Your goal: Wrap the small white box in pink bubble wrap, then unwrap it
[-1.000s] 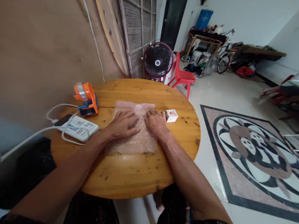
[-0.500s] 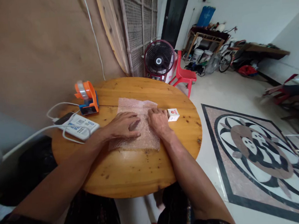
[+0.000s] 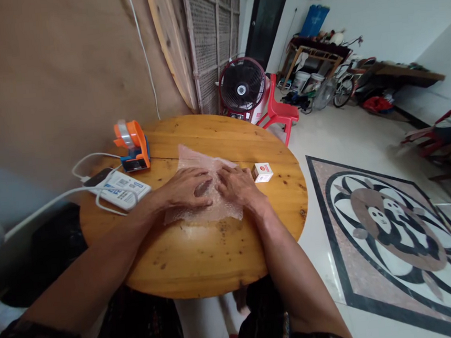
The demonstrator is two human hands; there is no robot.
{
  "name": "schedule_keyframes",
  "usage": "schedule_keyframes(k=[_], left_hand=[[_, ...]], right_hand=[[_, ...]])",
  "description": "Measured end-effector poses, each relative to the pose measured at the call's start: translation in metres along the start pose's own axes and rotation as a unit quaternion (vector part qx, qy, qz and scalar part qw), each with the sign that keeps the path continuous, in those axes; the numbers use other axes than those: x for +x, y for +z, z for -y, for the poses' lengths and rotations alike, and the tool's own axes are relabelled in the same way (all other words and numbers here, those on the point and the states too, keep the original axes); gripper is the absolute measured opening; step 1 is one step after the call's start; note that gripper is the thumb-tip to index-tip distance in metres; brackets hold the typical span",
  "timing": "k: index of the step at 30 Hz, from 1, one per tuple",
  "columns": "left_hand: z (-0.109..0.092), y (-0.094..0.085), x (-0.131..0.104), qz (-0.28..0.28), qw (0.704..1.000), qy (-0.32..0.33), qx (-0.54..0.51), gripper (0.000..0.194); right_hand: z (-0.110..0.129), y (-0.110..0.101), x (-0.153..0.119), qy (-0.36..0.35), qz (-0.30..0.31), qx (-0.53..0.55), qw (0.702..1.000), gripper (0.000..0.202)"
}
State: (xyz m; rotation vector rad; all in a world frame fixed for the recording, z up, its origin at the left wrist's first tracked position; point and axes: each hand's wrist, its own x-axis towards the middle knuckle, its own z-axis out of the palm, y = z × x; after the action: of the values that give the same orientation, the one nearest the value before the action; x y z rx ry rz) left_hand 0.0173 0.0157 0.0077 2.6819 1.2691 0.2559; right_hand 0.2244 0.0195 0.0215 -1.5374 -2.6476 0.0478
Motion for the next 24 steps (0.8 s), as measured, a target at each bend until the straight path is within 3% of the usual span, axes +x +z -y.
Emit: schedule_keyframes(k=[10,19,24], left_hand=[[0.003,-0.002,-0.001,0.019,1.0,0.003,-0.003,0.066],[0.005,-0.001,-0.001,0.029,1.0,0.002,-0.009,0.07],[0.001,-0.004,-0.002,-0.001,1.0,0.013,-0.014,0.046]], right_hand=[[-0.008,-0.003,-0.002,-0.001,0.037,0.044,0.998,0.053],[-0.011,-0.002,0.001,-0.044,-0.011,0.022,0.999,0.056],[-0.007,-0.005,0.0,-0.027,-0.004,0.048,0.998,0.055]])
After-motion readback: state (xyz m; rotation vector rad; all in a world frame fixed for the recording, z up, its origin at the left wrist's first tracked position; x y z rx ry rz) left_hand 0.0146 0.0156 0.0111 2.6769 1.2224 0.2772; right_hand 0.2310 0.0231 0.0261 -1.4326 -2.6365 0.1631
